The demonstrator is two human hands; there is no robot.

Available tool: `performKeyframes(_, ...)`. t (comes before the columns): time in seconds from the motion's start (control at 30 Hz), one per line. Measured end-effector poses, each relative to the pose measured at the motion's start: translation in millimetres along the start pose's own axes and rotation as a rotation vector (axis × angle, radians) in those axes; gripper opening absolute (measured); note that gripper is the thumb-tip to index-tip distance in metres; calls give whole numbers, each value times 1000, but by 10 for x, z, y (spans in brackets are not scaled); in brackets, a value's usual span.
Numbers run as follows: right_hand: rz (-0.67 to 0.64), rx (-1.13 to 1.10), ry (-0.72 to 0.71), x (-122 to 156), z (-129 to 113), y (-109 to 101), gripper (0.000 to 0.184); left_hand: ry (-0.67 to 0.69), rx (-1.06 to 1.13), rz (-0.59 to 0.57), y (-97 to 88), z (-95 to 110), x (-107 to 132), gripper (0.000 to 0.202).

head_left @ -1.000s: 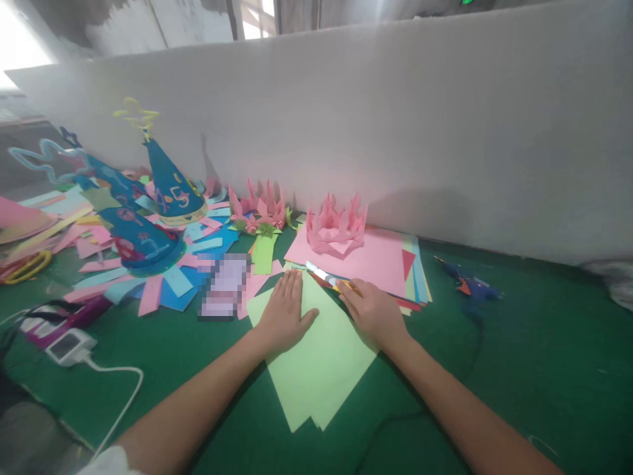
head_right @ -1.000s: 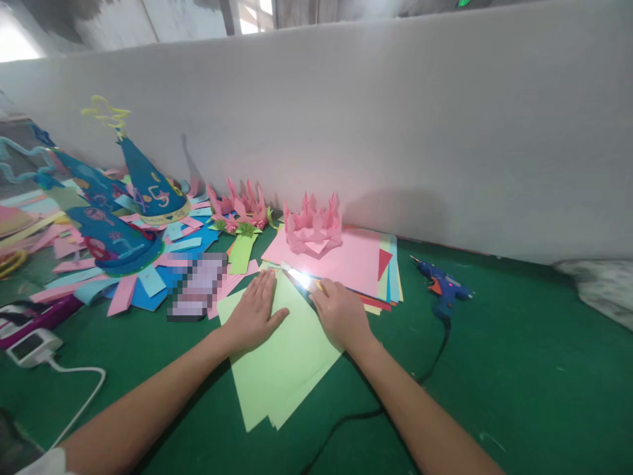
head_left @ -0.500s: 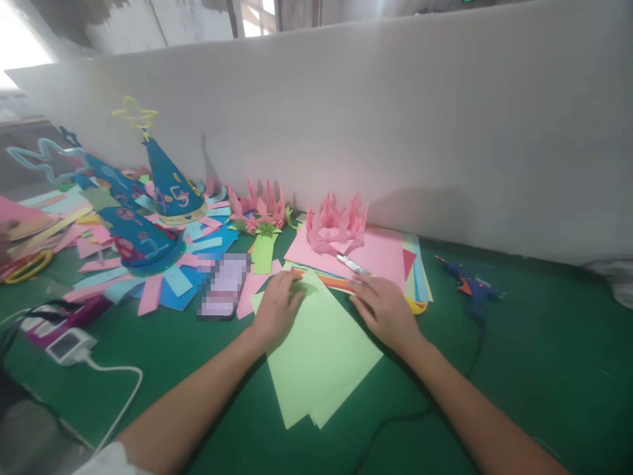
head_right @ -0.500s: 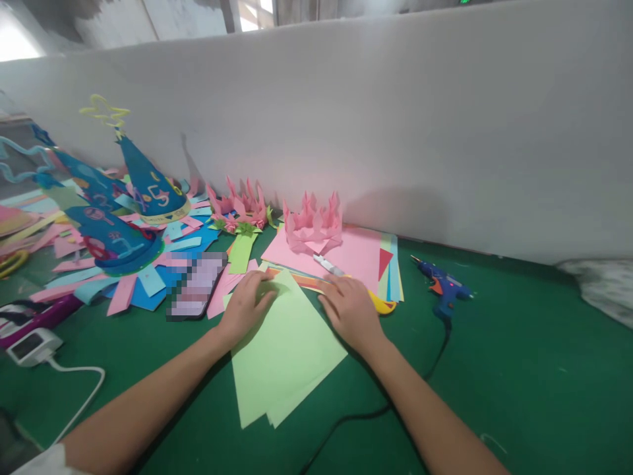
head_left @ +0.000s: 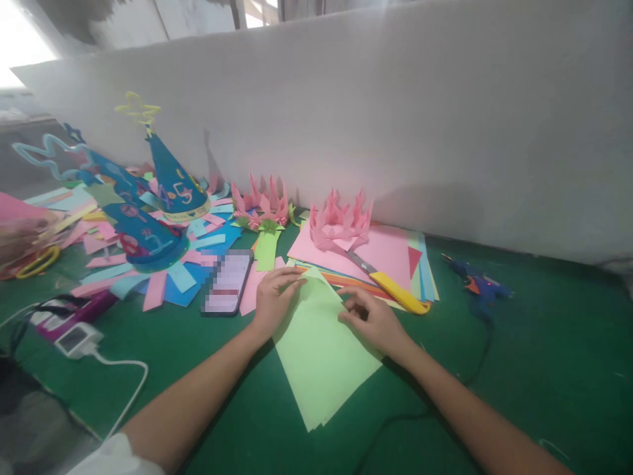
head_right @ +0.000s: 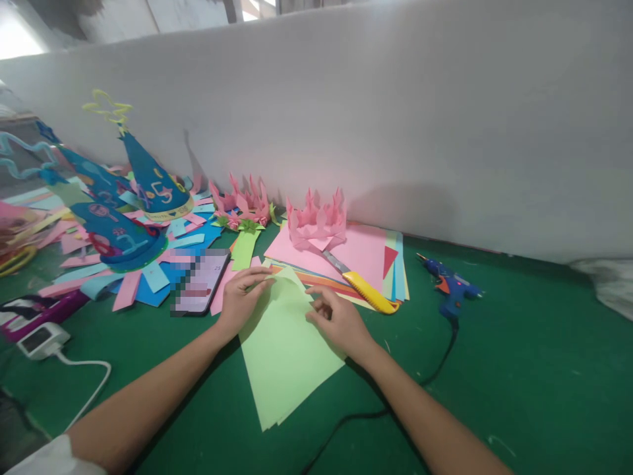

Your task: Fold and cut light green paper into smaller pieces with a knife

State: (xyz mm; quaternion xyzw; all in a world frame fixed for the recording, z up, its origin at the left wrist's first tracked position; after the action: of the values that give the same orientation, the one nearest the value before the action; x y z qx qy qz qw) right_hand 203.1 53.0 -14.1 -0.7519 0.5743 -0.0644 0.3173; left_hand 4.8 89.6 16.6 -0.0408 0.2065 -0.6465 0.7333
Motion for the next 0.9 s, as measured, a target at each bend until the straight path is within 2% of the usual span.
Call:
performKeyframes(0.13,25,-30,10,11,49,-20,25,63,11,37,-43,82,11,15)
performKeyframes(0.27,39,36,-29,-15,-1,-70,13,109,-2,71,-93,148,44,16)
performKeyframes(0.37,85,30,-75,-37,-72,-148,22,97,-3,68,-105,144,53,15)
performKeyframes(0.47,121,-60,-69,-26,-61,-204,27,20,32,86,-130,47,31,16)
performKeyframes(0.57,141,-273,34,8,59,-205,37,-85,99,155,-200,-90,7,20)
performKeyframes(0.67,202,-529,94,13,105,-225,52,-88,86,149,-195,-94,-6,13)
performKeyframes(0.77,244,-508,81,-12,65,-328,70,-60,21,86,-120,-49,-6,17)
performKeyframes(0.9,265,-537,160,12,152,-377,81,-154,42,53,-59,-139,4,17)
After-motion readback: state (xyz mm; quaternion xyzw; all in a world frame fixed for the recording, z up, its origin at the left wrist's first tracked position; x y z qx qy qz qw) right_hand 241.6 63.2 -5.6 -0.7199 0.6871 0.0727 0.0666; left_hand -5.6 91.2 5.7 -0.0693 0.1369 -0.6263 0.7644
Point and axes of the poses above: each hand's wrist, its own x-axis away from the middle knuckle, its own y-axis out of the palm, z = x × y, the point moved 10 cm from there along -x, towards the middle knuckle, and after that the axes turned 13 degrees about -y, right-handed, at the moved point
